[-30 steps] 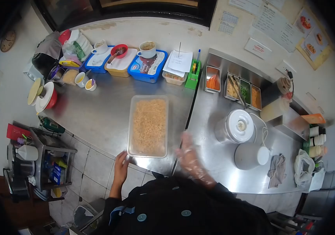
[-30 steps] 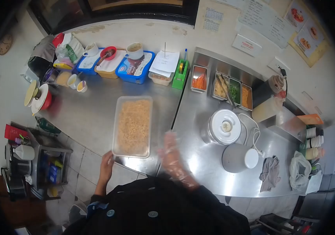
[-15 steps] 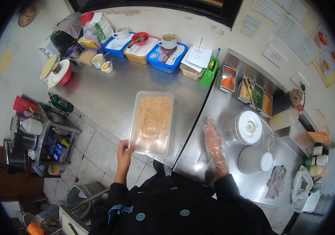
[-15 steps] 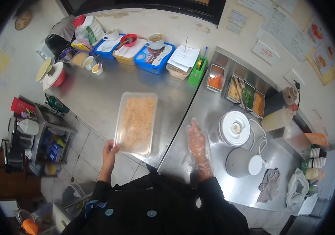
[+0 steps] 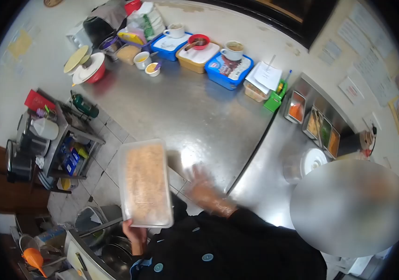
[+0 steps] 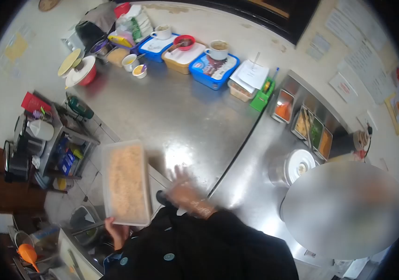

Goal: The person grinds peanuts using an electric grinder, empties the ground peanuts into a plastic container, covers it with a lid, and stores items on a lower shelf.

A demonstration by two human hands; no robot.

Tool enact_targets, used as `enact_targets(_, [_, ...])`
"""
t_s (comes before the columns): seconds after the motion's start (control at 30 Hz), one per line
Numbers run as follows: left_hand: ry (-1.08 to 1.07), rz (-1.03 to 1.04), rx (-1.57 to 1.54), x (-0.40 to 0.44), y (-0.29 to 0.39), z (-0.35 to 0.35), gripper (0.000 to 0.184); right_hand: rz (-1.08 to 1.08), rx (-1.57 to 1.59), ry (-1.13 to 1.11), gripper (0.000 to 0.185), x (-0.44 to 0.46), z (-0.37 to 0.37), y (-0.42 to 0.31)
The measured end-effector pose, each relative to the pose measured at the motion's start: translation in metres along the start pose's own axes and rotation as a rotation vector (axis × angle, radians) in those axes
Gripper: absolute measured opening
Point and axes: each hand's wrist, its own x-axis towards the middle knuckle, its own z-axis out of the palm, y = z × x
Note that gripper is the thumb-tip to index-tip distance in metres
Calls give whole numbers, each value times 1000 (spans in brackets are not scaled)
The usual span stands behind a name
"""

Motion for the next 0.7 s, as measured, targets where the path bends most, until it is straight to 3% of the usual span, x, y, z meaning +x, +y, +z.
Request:
enact_targets(0.13, [81,174,-65,-8,57,-44,71,-562,314,121,55,37,49,-71])
enact_targets(0.17, [125,218,-72,-7,71,-59,71,-300,-14,285,52,55,28,-52])
enact_targets(0.2, [149,256,-89,-5,84,-73,71,-61,181,380,51,67,18,-23])
enact_targets(0.23, [170,269,-63,-1,95,-85,70,113,-289,452,49,72,-18,-10])
enact_targets(0.33, [284,300,-36,7,114,-140,62,279,-128,656,33,115,57,61])
enact_targets(0.37, [382,259,-43,10,120,-154,55,426,-119,498,37,133,38,26])
enact_targets(0.43, [406,274,40,18,133,-163,39,293,-106,496,47,157,37,-60])
enact_targets(0.47, [416,243,35,28,135,-174,55,21,-89,650,50,169,62,-101])
enact_targets(0.5, [398,222,-26,37,144,-178,55,-281,757,654,52,170,66,-168])
enact_targets(0.53, [367,204,-54,45,154,-181,55,-406,249,472,54,170,55,-226])
enact_targets(0.57, [333,184,-81,53,164,-184,56,-400,868,-261,57,141,-30,-293])
enact_targets(0.6, [346,193,-97,62,170,-189,56,-272,1201,-616,65,146,13,-330])
enact_targets(0.67, [341,179,-170,75,173,-200,62,-115,1853,-1249,66,133,-23,-390])
enact_targets(0.7, [358,179,-184,79,177,-208,62,-110,1835,-1269,66,137,-42,-409])
